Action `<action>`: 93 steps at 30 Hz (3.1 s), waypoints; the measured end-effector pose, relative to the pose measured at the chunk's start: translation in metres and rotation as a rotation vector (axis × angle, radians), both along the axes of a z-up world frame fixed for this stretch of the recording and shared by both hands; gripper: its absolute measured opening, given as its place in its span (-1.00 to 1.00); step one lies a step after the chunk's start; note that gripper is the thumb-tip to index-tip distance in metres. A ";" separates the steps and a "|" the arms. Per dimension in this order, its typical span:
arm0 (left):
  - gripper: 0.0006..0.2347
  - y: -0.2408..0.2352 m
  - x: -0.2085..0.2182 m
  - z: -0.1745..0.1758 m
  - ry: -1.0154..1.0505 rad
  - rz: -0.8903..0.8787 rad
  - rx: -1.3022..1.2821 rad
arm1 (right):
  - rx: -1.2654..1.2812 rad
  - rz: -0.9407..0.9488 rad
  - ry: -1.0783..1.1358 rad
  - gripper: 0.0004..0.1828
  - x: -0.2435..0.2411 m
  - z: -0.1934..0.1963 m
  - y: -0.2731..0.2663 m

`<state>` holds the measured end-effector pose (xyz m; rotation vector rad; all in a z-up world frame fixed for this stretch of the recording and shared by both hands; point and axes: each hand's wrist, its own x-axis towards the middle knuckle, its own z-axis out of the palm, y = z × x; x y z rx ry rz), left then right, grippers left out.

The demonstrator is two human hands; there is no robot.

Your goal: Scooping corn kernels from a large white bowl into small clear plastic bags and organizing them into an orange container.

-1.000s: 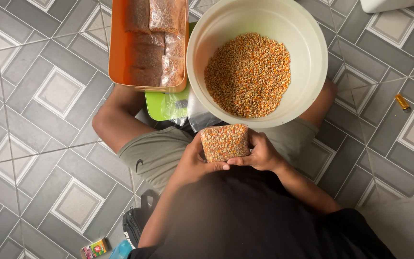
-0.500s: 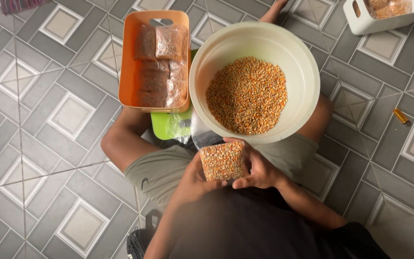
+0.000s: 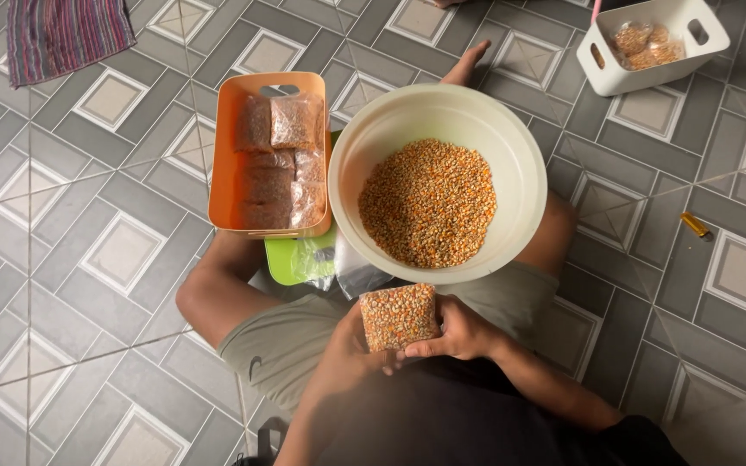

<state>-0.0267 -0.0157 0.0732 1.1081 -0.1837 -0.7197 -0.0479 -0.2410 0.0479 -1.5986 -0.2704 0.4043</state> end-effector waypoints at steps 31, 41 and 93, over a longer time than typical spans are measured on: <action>-0.51 0.024 0.035 0.014 -0.165 -0.358 0.419 | -0.292 0.065 -0.714 -0.55 0.001 0.019 -0.004; -0.36 -0.018 0.029 0.107 -0.541 -0.962 1.029 | -0.551 0.320 -1.307 -0.74 0.012 0.061 -0.011; -0.70 0.076 0.044 -0.018 -0.239 -0.231 0.288 | -1.220 0.203 -0.477 0.15 0.105 0.156 -0.075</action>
